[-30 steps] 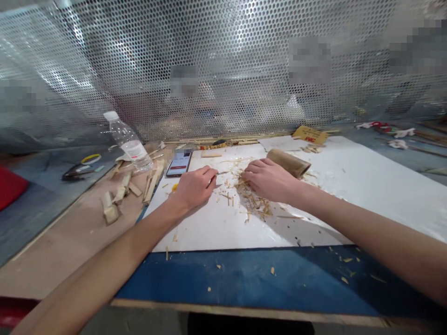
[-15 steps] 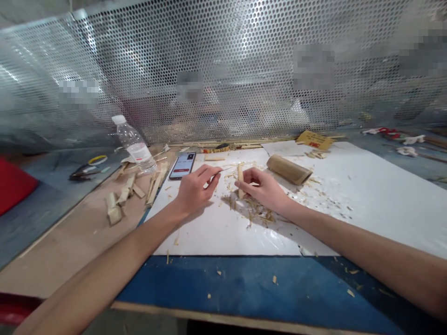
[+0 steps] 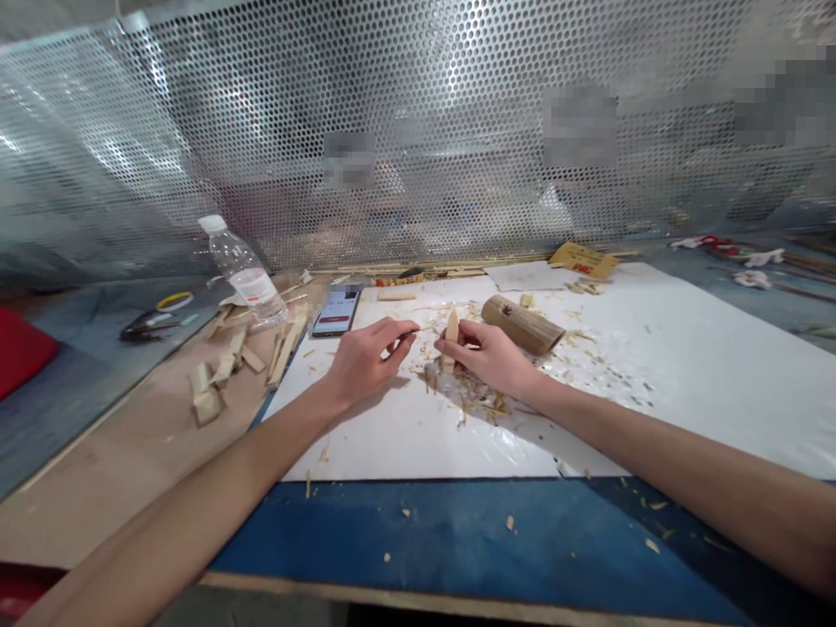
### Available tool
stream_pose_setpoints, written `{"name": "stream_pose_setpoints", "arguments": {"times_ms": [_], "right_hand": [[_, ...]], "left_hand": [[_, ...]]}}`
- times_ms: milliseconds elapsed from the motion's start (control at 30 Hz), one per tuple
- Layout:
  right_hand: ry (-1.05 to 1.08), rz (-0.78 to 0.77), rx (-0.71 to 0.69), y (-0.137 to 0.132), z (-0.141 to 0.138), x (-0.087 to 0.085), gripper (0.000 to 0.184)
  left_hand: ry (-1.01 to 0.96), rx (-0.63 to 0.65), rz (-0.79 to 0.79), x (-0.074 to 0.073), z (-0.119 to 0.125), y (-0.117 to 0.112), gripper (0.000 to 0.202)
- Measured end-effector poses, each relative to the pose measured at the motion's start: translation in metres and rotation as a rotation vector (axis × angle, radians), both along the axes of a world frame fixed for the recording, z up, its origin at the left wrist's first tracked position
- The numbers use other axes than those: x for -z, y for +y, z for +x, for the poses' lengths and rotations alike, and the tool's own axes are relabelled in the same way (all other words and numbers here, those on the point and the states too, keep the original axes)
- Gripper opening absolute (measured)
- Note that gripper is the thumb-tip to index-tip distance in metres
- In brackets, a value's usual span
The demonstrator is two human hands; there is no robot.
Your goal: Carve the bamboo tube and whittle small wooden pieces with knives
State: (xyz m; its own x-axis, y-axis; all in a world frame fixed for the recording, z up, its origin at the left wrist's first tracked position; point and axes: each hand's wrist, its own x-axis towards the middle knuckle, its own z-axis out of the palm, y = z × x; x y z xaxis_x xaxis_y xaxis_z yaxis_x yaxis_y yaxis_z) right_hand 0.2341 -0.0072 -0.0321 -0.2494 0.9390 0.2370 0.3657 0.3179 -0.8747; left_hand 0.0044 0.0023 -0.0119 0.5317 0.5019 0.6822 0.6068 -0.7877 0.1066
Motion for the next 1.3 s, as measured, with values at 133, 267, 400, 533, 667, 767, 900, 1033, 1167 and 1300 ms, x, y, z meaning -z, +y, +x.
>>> {"name": "stream_pose_setpoints", "arguments": {"times_ms": [133,267,400,533,667,767,900,1033,1167,1300], "right_hand": [[0.002,0.001,-0.04,0.0004,0.0001,0.0012,0.032],[0.006,0.008,-0.098,-0.0003,0.0001,0.0003,0.031],[-0.011,0.022,-0.113,-0.001,0.0005,-0.0028,0.032],[-0.004,0.03,-0.153,-0.0011,0.0012,-0.0039,0.033],[0.03,-0.008,-0.157,-0.0024,0.0016,-0.0035,0.036],[0.03,-0.007,-0.171,-0.0042,0.0017,-0.0049,0.036],[0.025,0.0,-0.185,-0.0062,0.0019,-0.0071,0.036],[0.053,-0.011,-0.203,-0.0059,0.0017,-0.0062,0.036],[0.137,-0.076,-0.172,-0.0047,0.0015,-0.0049,0.036],[0.153,-0.094,-0.132,-0.0041,0.0014,-0.0045,0.034]], "left_hand": [[-0.001,0.02,-0.006,0.0008,0.0001,-0.0001,0.019],[-0.019,-0.009,-0.012,0.0021,0.0007,-0.0004,0.014],[-0.019,-0.027,-0.019,0.0025,0.0013,-0.0012,0.011],[-0.026,-0.025,-0.021,0.0026,0.0011,-0.0015,0.011],[-0.033,-0.025,-0.028,0.0026,0.0008,-0.0015,0.008],[-0.04,-0.016,-0.03,0.0023,0.0007,-0.0016,0.007],[-0.06,0.011,-0.018,0.0021,0.0004,-0.0016,0.007],[-0.071,0.014,-0.02,0.0019,0.0002,-0.0021,0.008],[-0.067,0.004,-0.021,0.001,0.0003,-0.0028,0.009],[-0.056,-0.006,-0.032,0.001,0.0005,-0.003,0.009]]}}
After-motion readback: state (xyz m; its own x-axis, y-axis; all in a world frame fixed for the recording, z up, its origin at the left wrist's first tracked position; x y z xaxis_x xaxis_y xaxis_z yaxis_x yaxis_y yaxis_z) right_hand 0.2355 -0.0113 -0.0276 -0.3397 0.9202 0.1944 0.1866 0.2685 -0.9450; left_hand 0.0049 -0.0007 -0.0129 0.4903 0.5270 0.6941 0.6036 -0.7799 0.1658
